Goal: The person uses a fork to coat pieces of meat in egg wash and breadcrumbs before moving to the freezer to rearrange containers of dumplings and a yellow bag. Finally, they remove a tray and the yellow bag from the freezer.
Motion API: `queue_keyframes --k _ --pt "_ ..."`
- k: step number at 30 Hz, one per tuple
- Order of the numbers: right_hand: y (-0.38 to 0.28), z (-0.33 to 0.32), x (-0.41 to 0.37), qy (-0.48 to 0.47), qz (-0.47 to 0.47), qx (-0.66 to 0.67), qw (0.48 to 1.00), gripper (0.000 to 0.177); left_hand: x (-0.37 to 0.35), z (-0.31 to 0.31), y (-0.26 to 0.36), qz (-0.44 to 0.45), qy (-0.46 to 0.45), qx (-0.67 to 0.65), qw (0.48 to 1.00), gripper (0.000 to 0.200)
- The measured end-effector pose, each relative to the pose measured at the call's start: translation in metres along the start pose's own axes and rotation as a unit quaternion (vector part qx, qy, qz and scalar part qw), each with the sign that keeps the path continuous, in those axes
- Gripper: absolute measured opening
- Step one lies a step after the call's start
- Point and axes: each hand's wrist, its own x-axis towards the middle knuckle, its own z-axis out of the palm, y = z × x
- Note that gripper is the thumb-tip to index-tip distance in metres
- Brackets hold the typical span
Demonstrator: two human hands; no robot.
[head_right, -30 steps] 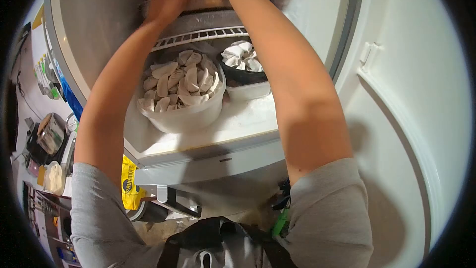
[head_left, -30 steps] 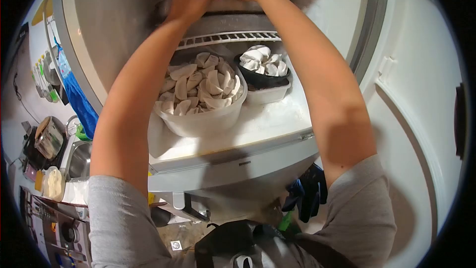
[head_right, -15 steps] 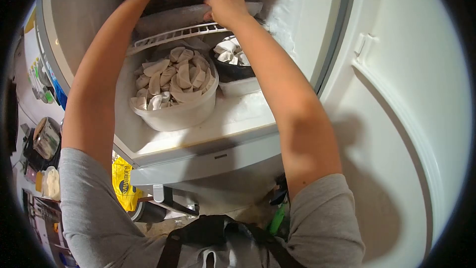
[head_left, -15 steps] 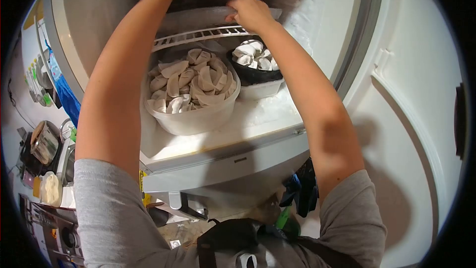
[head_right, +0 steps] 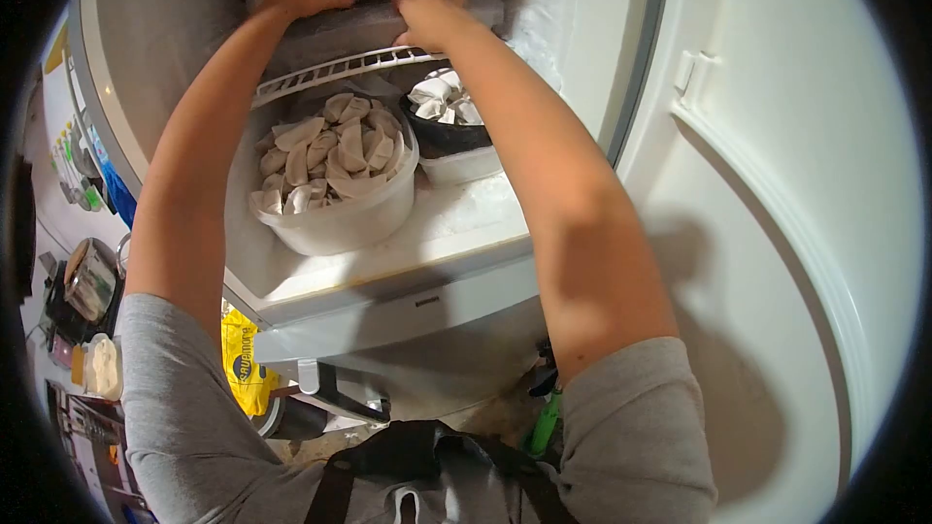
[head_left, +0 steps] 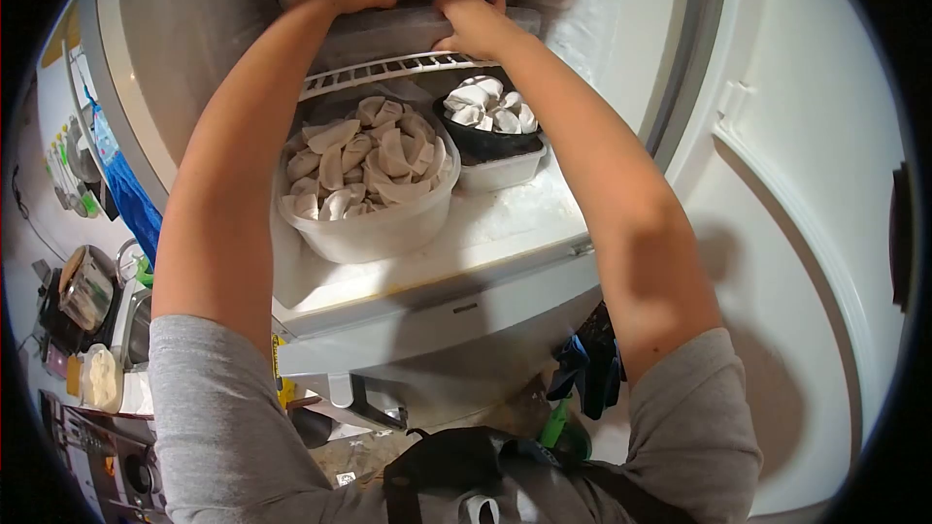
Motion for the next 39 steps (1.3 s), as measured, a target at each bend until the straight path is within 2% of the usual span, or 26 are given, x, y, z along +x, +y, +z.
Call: queue_keyframes --k 2,6,8,9,11,12,14,19,24,26,27,29,33,35,39 --pt "-0.001 0.001 0.008 -0.069 -0.041 -0.025 0.996 0.033 0.001 0.001 0.000 -0.014 -0.012 -0.022 1.000 0.072" --pt "-0.021 -0.027 0.008 -0.070 -0.038 -0.096 0.992 0.033 0.004 0.006 -0.005 -0.026 -0.019 -0.045 0.998 0.068" --pt "-0.028 -0.036 0.002 -0.013 -0.017 -0.115 0.993 0.033 0.009 0.015 -0.012 0.015 0.060 -0.024 0.998 0.063" --pt "-0.030 -0.036 -0.003 -0.015 -0.016 -0.115 0.993 0.033 0.008 0.008 -0.010 0.015 0.058 -0.026 0.998 0.063" --pt "-0.031 -0.037 -0.013 0.043 -0.024 -0.074 0.996 0.027 0.004 -0.015 -0.006 -0.007 0.007 -0.041 0.999 0.058" --pt "-0.036 -0.039 -0.020 0.043 -0.026 -0.072 0.996 0.027 0.002 -0.014 -0.008 -0.009 0.006 -0.040 0.999 0.058" --pt "-0.048 -0.046 -0.036 0.108 -0.038 -0.090 0.989 0.024 0.004 -0.010 -0.013 -0.016 0.035 -0.065 0.997 0.057" --pt "-0.081 -0.056 -0.072 0.160 -0.038 -0.096 0.982 0.020 -0.003 -0.011 -0.014 -0.022 0.037 -0.052 0.998 0.057" --pt "-0.108 -0.062 -0.111 0.240 0.008 -0.074 0.968 0.012 -0.006 -0.019 -0.021 -0.022 0.017 -0.057 0.998 0.058" --pt "-0.112 -0.071 -0.131 0.248 0.013 -0.085 0.965 0.013 -0.006 -0.035 -0.013 -0.028 -0.093 -0.028 0.995 0.054" --pt "-0.114 -0.074 -0.142 0.252 0.023 -0.093 0.963 0.015 -0.005 -0.031 -0.011 -0.029 -0.093 -0.030 0.995 0.054" --pt "-0.117 -0.078 -0.162 0.257 0.027 -0.092 0.962 0.017 -0.009 -0.015 -0.010 -0.011 -0.027 -0.015 0.999 0.049" --pt "-0.130 -0.081 -0.198 0.283 0.026 -0.074 0.956 0.018 -0.016 0.008 -0.015 0.026 -0.067 -0.013 0.997 0.055" --pt "-0.138 -0.082 -0.216 0.288 0.021 -0.065 0.955 0.017 -0.025 0.027 -0.018 0.048 0.030 -0.030 0.998 0.051" --pt "-0.149 -0.084 -0.241 0.288 0.004 -0.041 0.957 0.018 -0.039 0.027 -0.014 0.062 0.009 -0.030 0.998 0.051"
